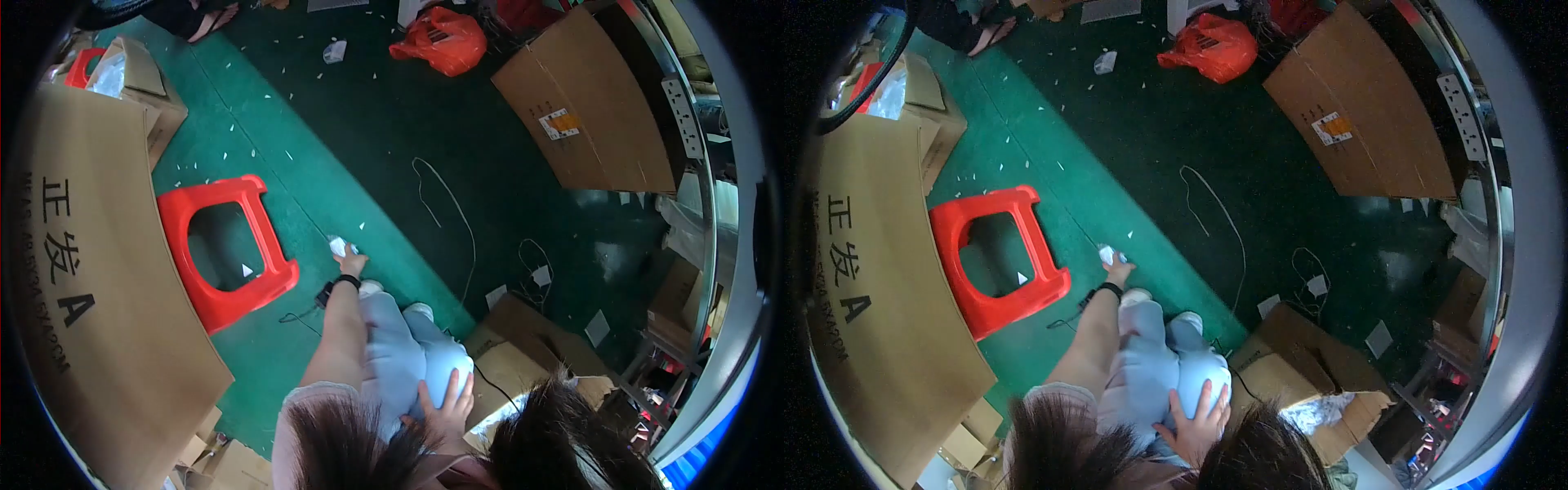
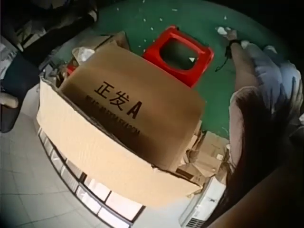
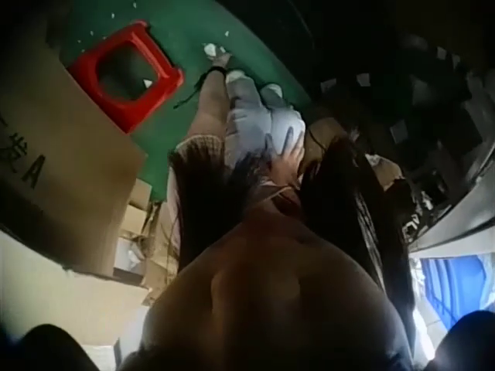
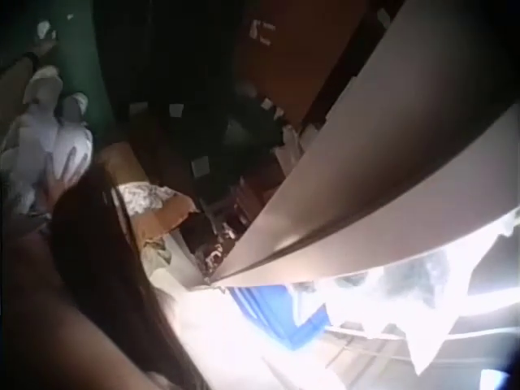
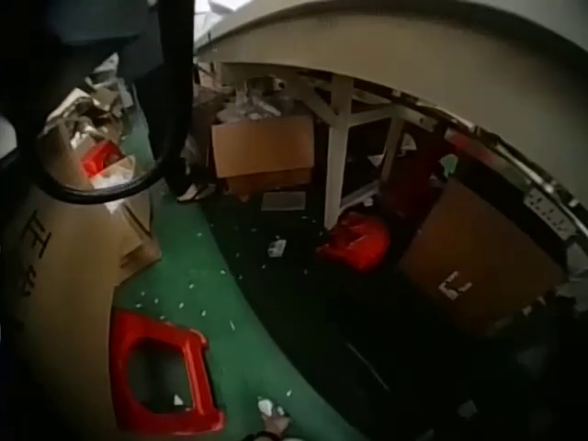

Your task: The person gathers small white packets from a bin and places them on a table, then packs a packet and a bubble-wrapped item into a white box. They repeat this process of filling the boxes and setting them aside on the table.

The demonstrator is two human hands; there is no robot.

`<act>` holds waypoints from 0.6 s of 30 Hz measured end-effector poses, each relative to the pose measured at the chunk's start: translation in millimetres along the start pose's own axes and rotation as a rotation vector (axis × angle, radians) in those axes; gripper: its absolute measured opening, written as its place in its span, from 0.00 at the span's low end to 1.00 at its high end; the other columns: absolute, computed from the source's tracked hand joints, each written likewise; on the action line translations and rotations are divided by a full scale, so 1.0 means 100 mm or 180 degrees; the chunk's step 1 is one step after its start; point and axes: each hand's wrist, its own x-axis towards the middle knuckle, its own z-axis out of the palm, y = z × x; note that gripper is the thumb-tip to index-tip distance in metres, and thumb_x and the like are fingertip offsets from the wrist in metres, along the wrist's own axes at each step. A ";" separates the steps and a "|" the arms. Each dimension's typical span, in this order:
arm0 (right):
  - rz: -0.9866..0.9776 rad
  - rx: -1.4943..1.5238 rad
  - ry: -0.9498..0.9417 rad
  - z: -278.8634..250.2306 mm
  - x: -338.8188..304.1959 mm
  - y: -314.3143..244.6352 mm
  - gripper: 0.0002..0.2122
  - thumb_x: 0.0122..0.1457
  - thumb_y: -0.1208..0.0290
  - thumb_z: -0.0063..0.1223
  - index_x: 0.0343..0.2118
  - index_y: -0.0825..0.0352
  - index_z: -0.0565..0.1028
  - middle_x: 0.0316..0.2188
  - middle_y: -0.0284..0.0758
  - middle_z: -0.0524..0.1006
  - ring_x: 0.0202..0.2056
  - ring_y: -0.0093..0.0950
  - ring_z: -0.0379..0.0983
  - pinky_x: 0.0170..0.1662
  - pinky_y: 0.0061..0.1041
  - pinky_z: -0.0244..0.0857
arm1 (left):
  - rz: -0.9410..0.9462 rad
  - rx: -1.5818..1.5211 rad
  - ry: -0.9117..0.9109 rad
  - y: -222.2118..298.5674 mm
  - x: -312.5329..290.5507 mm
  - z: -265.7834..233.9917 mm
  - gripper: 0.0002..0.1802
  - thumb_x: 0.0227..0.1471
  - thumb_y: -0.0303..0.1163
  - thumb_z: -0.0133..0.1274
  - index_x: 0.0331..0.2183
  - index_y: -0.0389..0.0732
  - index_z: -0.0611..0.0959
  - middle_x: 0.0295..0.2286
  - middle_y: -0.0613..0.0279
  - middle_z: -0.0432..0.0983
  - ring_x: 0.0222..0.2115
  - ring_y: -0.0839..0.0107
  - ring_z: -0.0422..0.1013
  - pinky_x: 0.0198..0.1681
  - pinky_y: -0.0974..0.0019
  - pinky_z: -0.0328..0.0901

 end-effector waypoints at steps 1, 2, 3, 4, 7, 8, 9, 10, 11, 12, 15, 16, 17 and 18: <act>-0.0084 0.0164 0.0024 -0.04 -0.02 -0.11 0.29 0.43 0.44 0.49 0.50 0.49 0.63 0.52 0.58 0.48 0.52 0.61 0.43 0.43 0.58 0.51 | -0.0567 -0.0404 0.0706 -0.30 0.13 -0.31 0.38 0.29 0.39 0.59 0.48 0.47 0.66 0.50 0.33 0.49 0.50 0.51 0.55 0.49 0.60 0.56; -0.0079 0.0134 0.0022 -0.09 -0.05 -0.13 0.29 0.43 0.44 0.49 0.50 0.49 0.63 0.52 0.58 0.48 0.52 0.61 0.44 0.43 0.57 0.51 | -0.1106 -0.0955 0.1244 -0.14 0.31 -0.46 0.36 0.28 0.37 0.60 0.45 0.40 0.68 0.49 0.34 0.52 0.45 0.53 0.63 0.44 0.60 0.62; -0.0146 0.0194 0.0069 -0.16 -0.05 -0.20 0.29 0.43 0.44 0.49 0.50 0.49 0.63 0.52 0.58 0.48 0.52 0.61 0.44 0.43 0.57 0.51 | -0.1074 -0.0953 0.1342 -0.16 0.21 -0.66 0.36 0.28 0.37 0.60 0.45 0.40 0.68 0.49 0.34 0.52 0.45 0.53 0.63 0.44 0.60 0.62; -0.0001 -0.0015 -0.0013 -0.13 -0.01 -0.05 0.30 0.42 0.44 0.50 0.50 0.49 0.62 0.53 0.57 0.47 0.52 0.60 0.42 0.44 0.57 0.50 | -0.1107 -0.1252 0.0975 0.07 -0.08 -0.13 0.34 0.30 0.35 0.58 0.44 0.38 0.68 0.47 0.39 0.57 0.42 0.55 0.66 0.40 0.61 0.63; 0.0137 -0.0183 -0.0096 -0.10 0.00 0.20 0.32 0.41 0.45 0.51 0.51 0.50 0.62 0.55 0.55 0.44 0.54 0.59 0.40 0.45 0.55 0.49 | -0.1125 -0.1743 0.0520 1.00 -0.72 -0.08 0.29 0.35 0.30 0.53 0.44 0.35 0.68 0.44 0.50 0.66 0.35 0.57 0.70 0.32 0.63 0.65; 0.0062 -0.0090 -0.0080 -0.11 0.01 0.18 0.31 0.42 0.45 0.50 0.51 0.49 0.62 0.54 0.55 0.46 0.53 0.59 0.41 0.45 0.56 0.49 | -0.1234 -0.2040 0.0850 1.23 -0.92 -0.36 0.27 0.33 0.31 0.55 0.40 0.37 0.68 0.38 0.50 0.68 0.32 0.58 0.71 0.29 0.62 0.66; -0.0038 0.0019 -0.0073 -0.15 0.00 0.08 0.30 0.44 0.45 0.48 0.51 0.48 0.62 0.54 0.56 0.48 0.53 0.59 0.43 0.44 0.57 0.49 | -0.1340 -0.2337 0.1209 1.39 -1.10 -0.67 0.25 0.32 0.31 0.57 0.37 0.38 0.69 0.32 0.51 0.70 0.29 0.59 0.71 0.27 0.60 0.66; -0.0049 0.0027 -0.0049 -0.22 -0.03 0.05 0.30 0.44 0.45 0.48 0.51 0.48 0.62 0.54 0.56 0.48 0.53 0.59 0.43 0.44 0.57 0.49 | -0.1316 -0.2344 0.1223 1.69 -1.36 -0.82 0.25 0.32 0.31 0.57 0.37 0.38 0.69 0.32 0.51 0.70 0.29 0.59 0.71 0.27 0.60 0.66; 0.0163 0.0091 -0.0274 -0.29 -0.03 0.04 0.27 0.44 0.50 0.50 0.50 0.51 0.63 0.53 0.54 0.50 0.53 0.57 0.45 0.47 0.54 0.49 | -0.1232 -0.2981 0.1315 2.06 -1.64 -0.96 0.24 0.33 0.31 0.56 0.37 0.39 0.69 0.30 0.53 0.69 0.28 0.59 0.70 0.26 0.61 0.66; 0.0381 0.0147 -0.0489 -0.41 -0.04 0.05 0.25 0.45 0.56 0.51 0.49 0.54 0.64 0.52 0.52 0.52 0.53 0.55 0.46 0.49 0.51 0.49 | -0.1130 -0.3628 0.1382 2.42 -1.91 -1.09 0.23 0.33 0.30 0.54 0.37 0.39 0.69 0.29 0.55 0.69 0.26 0.60 0.69 0.25 0.62 0.65; 0.0066 0.1149 0.0165 -0.79 0.08 -0.01 0.22 0.44 0.65 0.51 0.46 0.59 0.65 0.49 0.49 0.58 0.51 0.49 0.51 0.50 0.43 0.50 | -0.0859 -0.4498 0.1233 2.97 -2.42 -1.75 0.21 0.34 0.28 0.52 0.36 0.41 0.69 0.27 0.58 0.68 0.25 0.62 0.68 0.23 0.63 0.64; -0.0114 0.1656 0.0448 -0.89 0.20 -0.06 0.21 0.43 0.70 0.51 0.44 0.62 0.66 0.47 0.48 0.60 0.50 0.46 0.53 0.51 0.39 0.50 | -0.0739 -0.4683 0.1009 3.05 -2.47 -1.96 0.20 0.35 0.28 0.51 0.36 0.42 0.69 0.27 0.59 0.68 0.24 0.62 0.68 0.21 0.64 0.63; -0.0069 0.1849 0.0782 -1.07 0.38 -0.18 0.19 0.42 0.74 0.50 0.42 0.64 0.66 0.42 0.45 0.64 0.47 0.41 0.58 0.49 0.34 0.54 | -0.0644 -0.4864 0.0769 3.10 -2.54 -2.13 0.19 0.35 0.27 0.49 0.36 0.43 0.69 0.27 0.60 0.68 0.23 0.63 0.67 0.20 0.64 0.62; -0.0041 0.2053 0.1089 -1.24 0.66 -0.33 0.17 0.42 0.78 0.49 0.39 0.66 0.67 0.37 0.42 0.67 0.43 0.35 0.63 0.47 0.29 0.57 | -0.0645 -0.4911 0.0844 3.06 -2.52 -2.29 0.19 0.35 0.27 0.49 0.36 0.43 0.69 0.27 0.60 0.68 0.23 0.63 0.67 0.20 0.64 0.62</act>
